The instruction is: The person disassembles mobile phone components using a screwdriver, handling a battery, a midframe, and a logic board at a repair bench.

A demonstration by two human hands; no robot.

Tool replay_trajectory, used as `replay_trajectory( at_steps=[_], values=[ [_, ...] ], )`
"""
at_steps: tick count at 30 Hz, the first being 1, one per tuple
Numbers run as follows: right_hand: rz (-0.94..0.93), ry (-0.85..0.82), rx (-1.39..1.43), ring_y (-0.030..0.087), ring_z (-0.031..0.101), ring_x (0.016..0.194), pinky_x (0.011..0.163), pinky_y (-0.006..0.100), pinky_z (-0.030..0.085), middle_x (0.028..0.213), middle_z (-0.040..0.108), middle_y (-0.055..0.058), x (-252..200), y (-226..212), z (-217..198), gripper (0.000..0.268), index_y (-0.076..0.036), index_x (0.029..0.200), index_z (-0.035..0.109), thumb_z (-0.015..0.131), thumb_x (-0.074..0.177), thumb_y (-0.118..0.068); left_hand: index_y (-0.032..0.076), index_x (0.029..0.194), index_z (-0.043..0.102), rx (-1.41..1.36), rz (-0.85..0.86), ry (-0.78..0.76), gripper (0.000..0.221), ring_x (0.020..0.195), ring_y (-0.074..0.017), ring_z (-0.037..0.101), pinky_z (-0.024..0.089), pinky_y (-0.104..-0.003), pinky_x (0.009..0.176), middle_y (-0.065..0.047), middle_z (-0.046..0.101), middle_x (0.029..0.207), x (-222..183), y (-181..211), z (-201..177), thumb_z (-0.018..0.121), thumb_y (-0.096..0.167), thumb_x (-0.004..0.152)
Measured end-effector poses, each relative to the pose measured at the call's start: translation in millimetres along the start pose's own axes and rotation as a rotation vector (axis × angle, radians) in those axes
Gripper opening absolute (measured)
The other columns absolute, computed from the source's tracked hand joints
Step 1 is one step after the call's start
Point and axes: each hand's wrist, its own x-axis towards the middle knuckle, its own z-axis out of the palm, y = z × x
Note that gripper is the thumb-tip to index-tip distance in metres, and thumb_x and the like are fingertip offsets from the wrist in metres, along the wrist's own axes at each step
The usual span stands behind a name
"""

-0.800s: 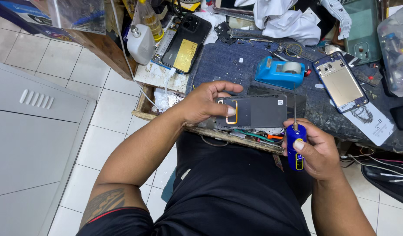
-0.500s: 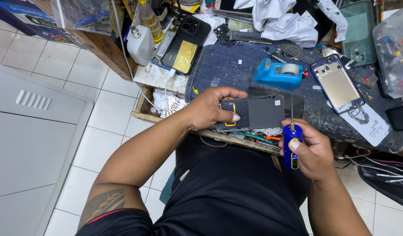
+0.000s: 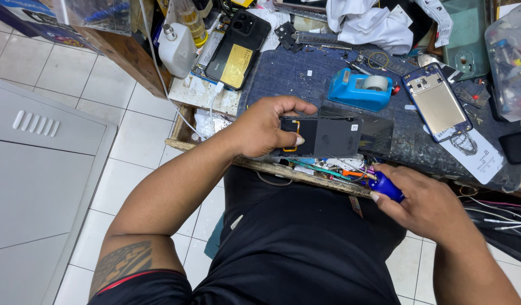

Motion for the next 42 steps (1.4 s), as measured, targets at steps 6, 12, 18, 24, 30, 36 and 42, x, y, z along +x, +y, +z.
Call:
replay_trajectory(
  at_steps=[6, 12, 18, 24, 30, 36, 42],
  values=[
    [0.036, -0.088, -0.108, 0.03, 0.073, 0.079, 0.064, 0.042, 0.059, 0.094, 0.073, 0.008, 6.6, -5.0, -1.7, 0.062, -0.015, 0.134, 0.066, 0.079, 0.078, -0.039, 0.004, 0.137, 0.06, 0.123, 0.017, -0.004, 0.058, 0.107, -0.0134, 0.072, 0.059, -0.026, 0.093, -0.009, 0.074, 0.121, 0.6, 5.1, 6.3, 0.074, -0.007, 0.082],
    [-0.113, 0.013, -0.092, 0.033, 0.073, 0.079, 0.058, 0.042, 0.059, 0.102, 0.073, 0.014, 12.5, -6.5, 2.6, 0.057, -0.01, 0.126, 0.066, 0.074, 0.074, -0.033, 0.004, 0.137, 0.06, 0.103, 0.051, -0.045, 0.058, 0.108, -0.0139, 0.072, 0.059, -0.027, 0.094, -0.01, 0.074, 0.121, 6.2, 4.9, 5.0, 0.074, -0.007, 0.082],
    [-0.082, -0.027, -0.01, 0.03, 0.072, 0.074, 0.061, 0.042, 0.058, 0.092, 0.072, 0.01, 15.5, -9.3, 3.0, 0.055, -0.01, 0.125, 0.066, 0.074, 0.075, -0.032, 0.004, 0.138, 0.059, 0.08, 0.002, -0.041, 0.058, 0.102, -0.0141, 0.073, 0.061, -0.027, 0.089, -0.009, 0.076, 0.116, 6.7, 5.3, 6.9, 0.073, -0.006, 0.082],
    [-0.086, -0.048, -0.041, 0.03, 0.072, 0.075, 0.061, 0.041, 0.058, 0.091, 0.071, 0.009, 15.4, -8.2, 9.0, 0.056, -0.011, 0.124, 0.066, 0.074, 0.074, -0.033, 0.003, 0.137, 0.059, 0.062, 0.042, -0.035, 0.058, 0.106, -0.0137, 0.072, 0.06, -0.027, 0.093, -0.008, 0.073, 0.118, 11.2, 5.0, 13.0, 0.074, -0.007, 0.082],
    [-0.165, -0.014, -0.069, 0.031, 0.072, 0.08, 0.063, 0.041, 0.058, 0.094, 0.072, 0.009, 11.4, -8.5, 15.1, 0.054, -0.012, 0.12, 0.067, 0.076, 0.074, -0.039, 0.005, 0.137, 0.061, 0.164, 0.098, -0.03, 0.058, 0.104, -0.0147, 0.072, 0.06, -0.028, 0.093, -0.009, 0.074, 0.116, 8.1, 18.2, 12.6, 0.075, -0.006, 0.081],
    [-0.034, 0.053, -0.14, 0.029, 0.071, 0.077, 0.064, 0.042, 0.057, 0.084, 0.067, 0.007, 3.3, -4.1, -5.0, 0.052, -0.012, 0.125, 0.066, 0.079, 0.08, -0.035, 0.006, 0.138, 0.06, 0.134, 0.089, -0.057, 0.059, 0.108, -0.0137, 0.073, 0.061, -0.028, 0.094, -0.008, 0.074, 0.121, 9.2, 21.2, 11.6, 0.075, -0.005, 0.082],
    [-0.133, 0.071, -0.08, 0.03, 0.07, 0.075, 0.06, 0.043, 0.056, 0.087, 0.067, 0.009, 9.2, -8.5, -2.3, 0.056, -0.008, 0.123, 0.066, 0.076, 0.073, -0.031, 0.007, 0.138, 0.06, 0.122, 0.041, -0.076, 0.059, 0.106, -0.0147, 0.073, 0.06, -0.028, 0.093, -0.009, 0.075, 0.118, 9.2, 20.9, 18.1, 0.075, -0.005, 0.082]
  ],
)
